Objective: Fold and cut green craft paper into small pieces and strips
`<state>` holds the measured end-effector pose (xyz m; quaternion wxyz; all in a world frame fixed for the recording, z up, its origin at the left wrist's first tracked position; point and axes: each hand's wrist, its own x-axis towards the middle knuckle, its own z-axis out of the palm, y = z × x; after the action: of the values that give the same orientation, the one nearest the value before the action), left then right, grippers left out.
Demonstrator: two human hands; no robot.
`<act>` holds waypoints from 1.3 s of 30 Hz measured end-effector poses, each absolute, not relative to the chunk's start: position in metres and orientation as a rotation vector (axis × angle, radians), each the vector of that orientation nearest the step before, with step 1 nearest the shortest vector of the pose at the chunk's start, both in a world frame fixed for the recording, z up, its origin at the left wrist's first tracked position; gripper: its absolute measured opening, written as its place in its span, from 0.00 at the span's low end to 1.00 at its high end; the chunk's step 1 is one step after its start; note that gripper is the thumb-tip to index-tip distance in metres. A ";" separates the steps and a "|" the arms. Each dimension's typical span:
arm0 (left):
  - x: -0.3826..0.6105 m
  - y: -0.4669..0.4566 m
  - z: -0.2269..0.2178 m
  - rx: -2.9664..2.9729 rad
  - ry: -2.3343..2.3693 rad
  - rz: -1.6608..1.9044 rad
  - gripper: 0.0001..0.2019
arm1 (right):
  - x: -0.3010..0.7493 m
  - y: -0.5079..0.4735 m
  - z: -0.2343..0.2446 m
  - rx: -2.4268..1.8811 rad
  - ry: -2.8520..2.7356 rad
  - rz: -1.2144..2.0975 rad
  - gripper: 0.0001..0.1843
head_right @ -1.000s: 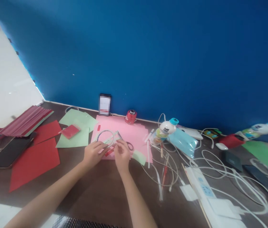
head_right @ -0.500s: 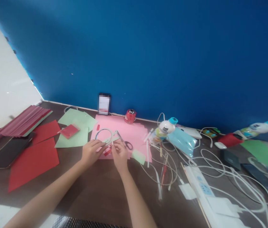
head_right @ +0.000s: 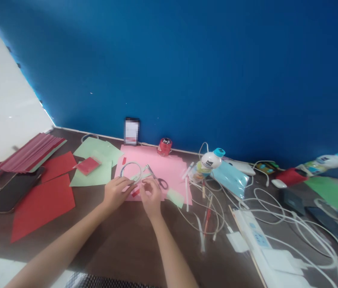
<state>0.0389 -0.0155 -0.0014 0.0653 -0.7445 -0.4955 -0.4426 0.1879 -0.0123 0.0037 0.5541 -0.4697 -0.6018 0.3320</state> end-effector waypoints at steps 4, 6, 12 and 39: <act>0.039 -0.016 0.001 -2.255 -1.490 -1.343 0.07 | 0.186 -0.012 0.004 -1.144 -1.456 0.630 0.05; 0.039 -0.016 0.002 -2.260 -1.492 -1.335 0.07 | 0.186 -0.011 0.002 -1.152 -1.448 0.613 0.05; 0.038 -0.016 0.001 -2.262 -1.492 -1.323 0.08 | 0.187 -0.010 -0.001 -1.163 -1.456 0.595 0.05; 0.039 -0.016 0.001 -2.243 -1.490 -1.330 0.08 | 0.186 -0.012 0.005 -1.172 -1.469 0.585 0.05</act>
<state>0.0389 -0.0163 0.0013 0.0690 -0.7451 -0.4951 -0.4416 0.1864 -0.0117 0.0055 0.5537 -0.4958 -0.6215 0.2475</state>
